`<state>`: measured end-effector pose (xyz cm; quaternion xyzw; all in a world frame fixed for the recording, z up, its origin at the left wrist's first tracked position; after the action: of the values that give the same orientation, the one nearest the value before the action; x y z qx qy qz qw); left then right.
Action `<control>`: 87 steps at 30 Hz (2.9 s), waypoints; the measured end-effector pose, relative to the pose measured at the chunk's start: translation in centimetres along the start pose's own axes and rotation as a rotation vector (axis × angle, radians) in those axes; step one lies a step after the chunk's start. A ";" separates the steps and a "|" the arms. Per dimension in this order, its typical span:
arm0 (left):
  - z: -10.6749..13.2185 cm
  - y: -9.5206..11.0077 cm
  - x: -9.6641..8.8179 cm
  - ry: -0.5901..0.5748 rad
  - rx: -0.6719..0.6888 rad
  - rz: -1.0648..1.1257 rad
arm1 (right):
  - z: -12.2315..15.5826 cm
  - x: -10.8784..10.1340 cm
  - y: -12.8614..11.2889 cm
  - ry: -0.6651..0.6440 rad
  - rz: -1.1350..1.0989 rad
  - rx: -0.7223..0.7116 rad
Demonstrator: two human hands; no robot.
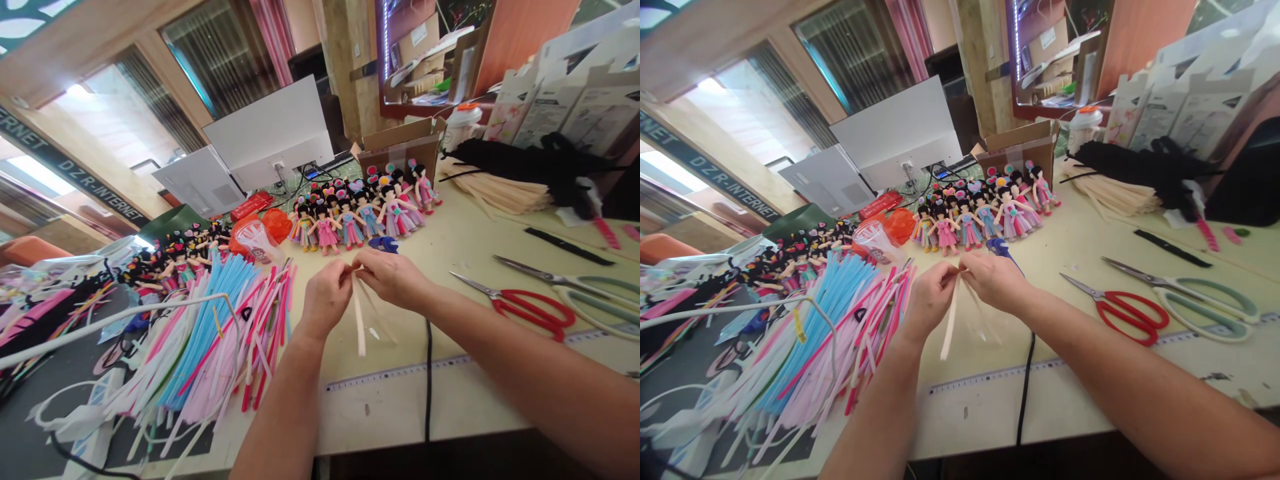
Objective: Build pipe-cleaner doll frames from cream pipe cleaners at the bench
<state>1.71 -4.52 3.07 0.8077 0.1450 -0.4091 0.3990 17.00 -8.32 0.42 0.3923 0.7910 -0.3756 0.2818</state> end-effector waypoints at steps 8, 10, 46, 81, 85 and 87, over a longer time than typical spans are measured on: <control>-0.1 -0.6 -0.4 -0.060 0.077 0.117 | -0.4 -0.9 0.2 -0.007 -0.153 -0.046; -0.1 -0.6 -0.6 -0.072 0.085 0.111 | -0.4 -0.8 0.4 0.000 -0.160 -0.048; -0.7 -1.0 0.5 -0.080 -0.381 0.789 | -0.3 0.4 0.1 0.248 -0.405 0.019; -0.7 -1.6 -0.3 -0.277 -0.329 0.867 | 0.0 -0.2 -0.9 0.178 -0.293 -0.218; -0.6 -1.6 -0.4 -0.349 -0.310 0.914 | -0.4 0.1 -0.4 0.163 -0.507 -0.166; -0.6 -1.5 -0.5 -0.356 -0.316 0.902 | -0.5 0.2 -0.1 0.142 -0.574 -0.137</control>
<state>0.91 -3.09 2.89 0.6373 -0.2285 -0.3005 0.6719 16.72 -7.86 0.60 0.1583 0.9107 -0.3572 0.1340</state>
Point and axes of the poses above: each hand's wrist, its own z-axis away from the middle knuckle, its own x-axis out of the palm, y = z × x, the point moved 1 cm from there along -z, towards the middle knuckle, and after that the axes turned 4 degrees about -x, right-handed, at the moved point
